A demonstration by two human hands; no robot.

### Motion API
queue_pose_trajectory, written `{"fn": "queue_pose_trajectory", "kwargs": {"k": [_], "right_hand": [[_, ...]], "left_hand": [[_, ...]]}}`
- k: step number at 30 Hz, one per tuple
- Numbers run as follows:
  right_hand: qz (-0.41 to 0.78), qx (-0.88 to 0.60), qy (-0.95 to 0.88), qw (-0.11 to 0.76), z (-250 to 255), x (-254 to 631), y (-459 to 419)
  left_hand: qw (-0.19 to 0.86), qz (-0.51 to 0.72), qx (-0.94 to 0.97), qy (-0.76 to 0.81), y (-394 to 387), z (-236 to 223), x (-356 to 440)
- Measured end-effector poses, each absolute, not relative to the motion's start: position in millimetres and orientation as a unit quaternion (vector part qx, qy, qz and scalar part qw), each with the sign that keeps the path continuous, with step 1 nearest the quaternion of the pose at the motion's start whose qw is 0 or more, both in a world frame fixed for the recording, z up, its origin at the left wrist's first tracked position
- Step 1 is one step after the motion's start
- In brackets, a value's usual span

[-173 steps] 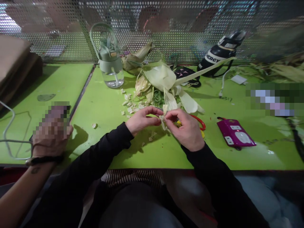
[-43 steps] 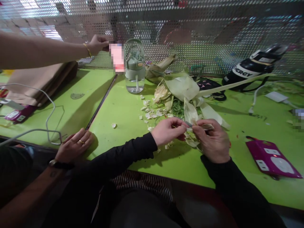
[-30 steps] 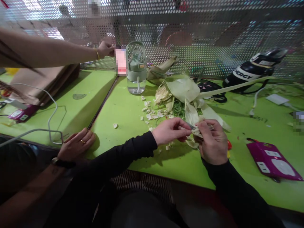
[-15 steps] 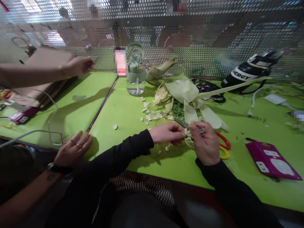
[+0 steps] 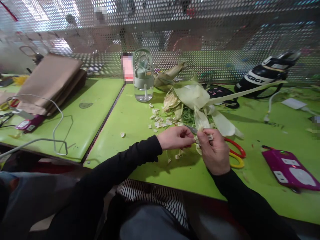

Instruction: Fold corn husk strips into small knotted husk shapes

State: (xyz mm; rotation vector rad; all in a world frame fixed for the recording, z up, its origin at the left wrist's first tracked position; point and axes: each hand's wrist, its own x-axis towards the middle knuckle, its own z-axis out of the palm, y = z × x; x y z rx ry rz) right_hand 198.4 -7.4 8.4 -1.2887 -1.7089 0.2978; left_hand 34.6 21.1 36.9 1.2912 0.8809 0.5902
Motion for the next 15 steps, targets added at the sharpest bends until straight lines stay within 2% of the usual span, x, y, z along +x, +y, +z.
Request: {"fn": "queue_pose_trajectory", "kwargs": {"k": [4,8,15], "right_hand": [[0.203,-0.534,-0.646,0.507,8,193,-7],[0.233,-0.532,-0.649,0.492,5,190,-8],[0.193,-0.506,-0.692,0.478,11,187,-16]], "left_hand": [[0.66,0.295,0.57,0.391,16,39,30],[0.659,0.324,0.56,0.384,9,35,25],[0.675,0.331,0.572,0.328,7,19,22]]}}
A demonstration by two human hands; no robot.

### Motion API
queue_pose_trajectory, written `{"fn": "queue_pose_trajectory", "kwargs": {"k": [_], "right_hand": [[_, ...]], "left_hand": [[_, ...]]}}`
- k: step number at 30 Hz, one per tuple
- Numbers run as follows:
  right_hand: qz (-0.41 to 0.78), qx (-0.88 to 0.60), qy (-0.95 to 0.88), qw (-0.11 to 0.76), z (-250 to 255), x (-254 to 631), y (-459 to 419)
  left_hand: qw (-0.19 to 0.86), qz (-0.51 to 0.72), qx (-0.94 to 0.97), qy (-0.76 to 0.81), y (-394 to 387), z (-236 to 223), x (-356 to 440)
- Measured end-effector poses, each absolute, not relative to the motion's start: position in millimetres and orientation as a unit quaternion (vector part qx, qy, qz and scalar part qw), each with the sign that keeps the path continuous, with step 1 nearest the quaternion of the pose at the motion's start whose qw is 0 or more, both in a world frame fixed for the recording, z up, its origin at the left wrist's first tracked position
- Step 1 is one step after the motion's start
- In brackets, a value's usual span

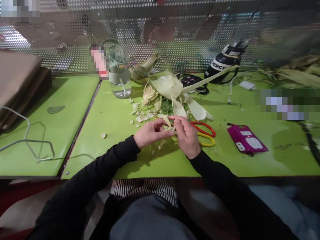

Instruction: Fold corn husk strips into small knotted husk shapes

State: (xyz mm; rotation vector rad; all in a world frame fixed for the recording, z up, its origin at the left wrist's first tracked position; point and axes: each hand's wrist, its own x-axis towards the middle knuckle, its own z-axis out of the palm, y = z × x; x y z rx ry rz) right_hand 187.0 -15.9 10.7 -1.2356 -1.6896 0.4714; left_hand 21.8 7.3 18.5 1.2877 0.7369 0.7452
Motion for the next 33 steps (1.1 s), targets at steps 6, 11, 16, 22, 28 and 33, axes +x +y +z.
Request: {"fn": "queue_pose_trajectory", "kwargs": {"k": [6,11,16,22,28,33], "right_hand": [[0.21,-0.513,-0.708,0.437,13,189,-16],[0.246,-0.501,-0.701,0.444,14,189,-15],[0.256,-0.522,-0.679,0.449,16,190,-20],[0.339,-0.512,-0.663,0.428,17,199,-18],[0.374,-0.462,-0.727,0.344,21,201,-20],[0.322,-0.429,-0.762,0.364,29,202,-24]], "left_hand": [[0.62,0.356,0.612,0.34,6,15,24],[0.602,0.359,0.63,0.335,3,12,22],[0.614,0.348,0.638,0.308,-4,11,23],[0.55,0.39,0.652,0.347,-4,10,22],[0.541,0.402,0.636,0.375,6,11,15],[0.604,0.343,0.641,0.325,9,19,10]]}}
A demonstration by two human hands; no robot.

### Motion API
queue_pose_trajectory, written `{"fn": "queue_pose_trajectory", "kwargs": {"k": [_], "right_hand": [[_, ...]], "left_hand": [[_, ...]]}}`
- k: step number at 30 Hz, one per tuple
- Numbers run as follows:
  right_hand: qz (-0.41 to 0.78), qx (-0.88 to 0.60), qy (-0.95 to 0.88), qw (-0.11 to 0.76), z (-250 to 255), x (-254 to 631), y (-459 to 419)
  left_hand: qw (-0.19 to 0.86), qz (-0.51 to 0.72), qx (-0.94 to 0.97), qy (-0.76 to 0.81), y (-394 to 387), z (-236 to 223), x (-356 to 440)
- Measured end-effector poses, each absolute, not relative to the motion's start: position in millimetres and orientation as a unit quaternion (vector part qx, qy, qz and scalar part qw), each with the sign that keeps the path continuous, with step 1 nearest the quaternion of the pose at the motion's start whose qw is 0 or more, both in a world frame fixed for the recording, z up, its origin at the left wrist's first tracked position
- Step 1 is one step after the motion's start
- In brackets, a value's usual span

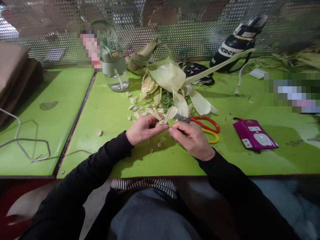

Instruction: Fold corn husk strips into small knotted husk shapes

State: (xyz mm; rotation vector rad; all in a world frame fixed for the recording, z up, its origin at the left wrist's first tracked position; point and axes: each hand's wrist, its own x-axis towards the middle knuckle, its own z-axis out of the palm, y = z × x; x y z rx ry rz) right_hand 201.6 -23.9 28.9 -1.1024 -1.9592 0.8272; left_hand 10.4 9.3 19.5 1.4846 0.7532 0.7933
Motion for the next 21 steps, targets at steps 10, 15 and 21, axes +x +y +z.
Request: {"fn": "queue_pose_trajectory", "kwargs": {"k": [10,15,21], "right_hand": [[0.38,-0.338,-0.791,0.342,36,218,-21],[0.402,-0.411,-0.737,0.355,30,214,-16],[0.242,-0.518,-0.7,0.427,19,189,-20]], "left_hand": [[0.579,0.348,0.677,0.293,10,25,2],[0.572,0.336,0.687,0.295,14,28,1],[0.528,0.326,0.707,0.338,8,19,11]]}}
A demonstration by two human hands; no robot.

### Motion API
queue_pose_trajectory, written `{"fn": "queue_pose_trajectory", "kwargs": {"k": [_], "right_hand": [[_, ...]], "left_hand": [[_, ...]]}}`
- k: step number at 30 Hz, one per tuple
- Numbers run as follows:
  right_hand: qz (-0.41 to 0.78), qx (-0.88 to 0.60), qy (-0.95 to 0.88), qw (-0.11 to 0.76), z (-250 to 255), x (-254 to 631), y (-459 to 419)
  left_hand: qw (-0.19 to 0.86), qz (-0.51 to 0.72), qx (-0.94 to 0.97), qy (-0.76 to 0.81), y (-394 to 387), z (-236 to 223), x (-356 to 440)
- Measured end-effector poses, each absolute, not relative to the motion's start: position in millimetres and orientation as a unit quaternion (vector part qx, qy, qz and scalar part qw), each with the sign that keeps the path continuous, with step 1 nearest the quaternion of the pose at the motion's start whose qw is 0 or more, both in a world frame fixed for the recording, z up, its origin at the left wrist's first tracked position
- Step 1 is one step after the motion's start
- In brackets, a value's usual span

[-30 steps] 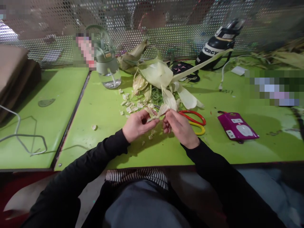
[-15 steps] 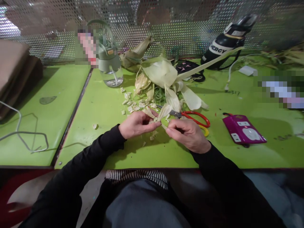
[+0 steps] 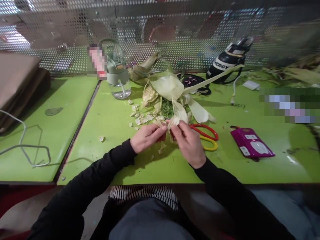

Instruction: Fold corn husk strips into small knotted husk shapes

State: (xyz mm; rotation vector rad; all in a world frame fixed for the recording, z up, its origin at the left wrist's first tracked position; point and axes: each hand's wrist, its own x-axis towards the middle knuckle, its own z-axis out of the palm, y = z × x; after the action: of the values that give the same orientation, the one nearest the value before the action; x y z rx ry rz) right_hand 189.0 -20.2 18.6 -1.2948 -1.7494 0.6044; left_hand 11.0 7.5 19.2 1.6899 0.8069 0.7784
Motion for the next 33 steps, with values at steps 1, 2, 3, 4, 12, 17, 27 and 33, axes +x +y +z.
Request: {"fn": "queue_pose_trajectory", "kwargs": {"k": [1,2,3,4,12,17,27,33], "right_hand": [[0.214,-0.513,-0.707,0.437,17,185,-21],[0.197,-0.509,-0.712,0.442,16,182,-22],[0.186,-0.506,-0.714,0.446,15,180,-22],[0.179,-0.508,-0.714,0.447,14,179,-22],[0.087,-0.518,-0.715,0.461,9,179,-22],[0.07,-0.523,-0.729,0.436,13,180,-20],[0.139,-0.525,-0.691,0.477,19,179,-28],[0.165,-0.515,-0.691,0.481,19,182,-29]], "left_hand": [[0.527,0.334,0.699,0.348,6,16,14],[0.528,0.344,0.69,0.356,4,13,17],[0.53,0.351,0.682,0.361,3,10,20],[0.535,0.355,0.676,0.361,1,7,23],[0.59,0.439,0.571,0.365,-9,6,33],[0.544,0.427,0.623,0.365,-6,5,28],[0.607,0.46,0.555,0.335,-17,18,35],[0.597,0.397,0.606,0.344,-13,14,29]]}}
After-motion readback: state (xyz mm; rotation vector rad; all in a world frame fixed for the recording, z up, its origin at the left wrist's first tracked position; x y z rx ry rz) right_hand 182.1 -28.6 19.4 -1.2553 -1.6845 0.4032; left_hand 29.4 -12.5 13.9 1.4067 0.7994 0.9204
